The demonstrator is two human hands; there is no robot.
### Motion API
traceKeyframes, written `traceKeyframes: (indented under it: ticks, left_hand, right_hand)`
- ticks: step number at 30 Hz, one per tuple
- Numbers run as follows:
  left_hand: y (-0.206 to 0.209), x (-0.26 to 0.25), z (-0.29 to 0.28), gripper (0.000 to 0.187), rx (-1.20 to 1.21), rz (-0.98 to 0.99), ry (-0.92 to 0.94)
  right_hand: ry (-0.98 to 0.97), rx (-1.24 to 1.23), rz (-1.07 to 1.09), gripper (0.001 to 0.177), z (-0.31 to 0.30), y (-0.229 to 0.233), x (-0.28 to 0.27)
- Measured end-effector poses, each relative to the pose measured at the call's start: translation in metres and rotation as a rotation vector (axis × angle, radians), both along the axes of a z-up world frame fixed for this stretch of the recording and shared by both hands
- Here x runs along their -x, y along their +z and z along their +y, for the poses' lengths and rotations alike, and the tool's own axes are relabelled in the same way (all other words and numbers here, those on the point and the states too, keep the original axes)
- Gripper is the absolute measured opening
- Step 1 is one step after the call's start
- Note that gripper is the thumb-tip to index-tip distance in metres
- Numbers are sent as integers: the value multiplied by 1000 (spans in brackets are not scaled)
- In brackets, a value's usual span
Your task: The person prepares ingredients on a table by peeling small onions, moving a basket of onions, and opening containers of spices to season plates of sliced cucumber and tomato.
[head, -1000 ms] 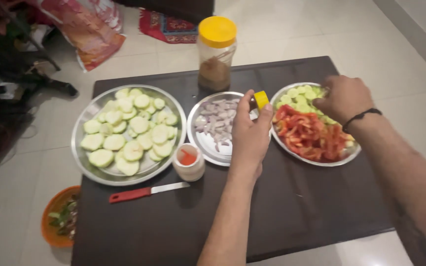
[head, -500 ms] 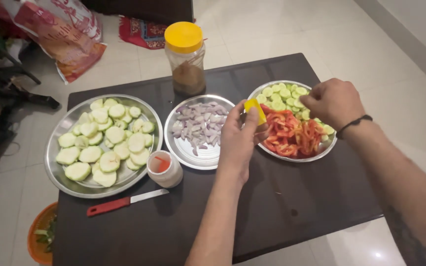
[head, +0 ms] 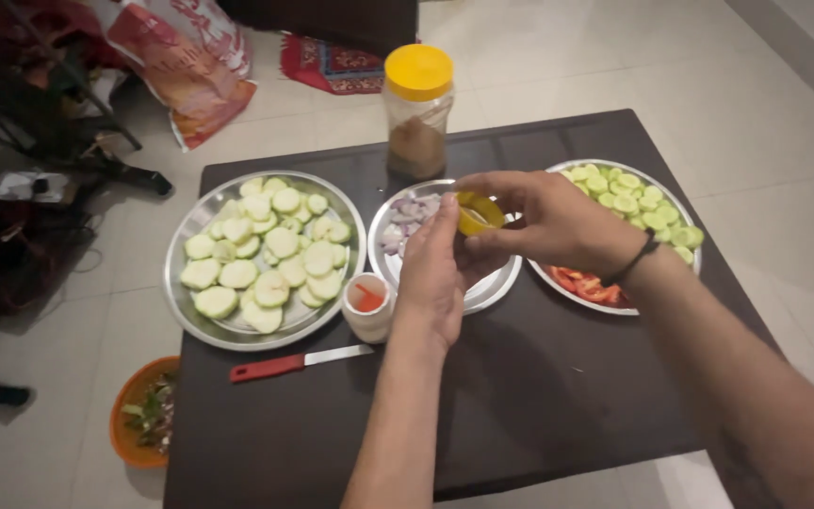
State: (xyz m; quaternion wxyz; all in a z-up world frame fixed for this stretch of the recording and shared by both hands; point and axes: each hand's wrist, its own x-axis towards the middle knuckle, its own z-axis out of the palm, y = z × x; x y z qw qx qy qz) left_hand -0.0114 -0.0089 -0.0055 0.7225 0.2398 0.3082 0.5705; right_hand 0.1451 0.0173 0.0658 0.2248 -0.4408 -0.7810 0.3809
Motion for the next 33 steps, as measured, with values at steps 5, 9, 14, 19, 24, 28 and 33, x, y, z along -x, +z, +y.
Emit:
traceKeyframes:
  ticks: [5,9,14,19,24,28,33]
  left_hand:
    - [30,35,-25,43,-238,985,453]
    - [30,97,-46,75,-528,1399,461]
    - [-1,123,-62,85,-372,1476,252]
    - [-20,117,-65,68,-288,1336,158]
    - [-24,110,-63,61,-272,1200,183]
    - [-25,108,-56,61,-344,1210,269]
    - [-20,110,-52,69,-389,1192,305]
  right_hand:
    - [-198,-272,-63,54,-10,-12,33]
    - [-218,-261,17,61,-16,-21,57]
    - [-177,1,156,55,-23,-26,76]
    - [49,-192,73,49,-26,-31,89]
    - [185,-484,-204,54,-27,-26,95]
    - [261,-453,-315,46,-23,-14,105]
    - [275,-523,-318,41,-20,4,110]
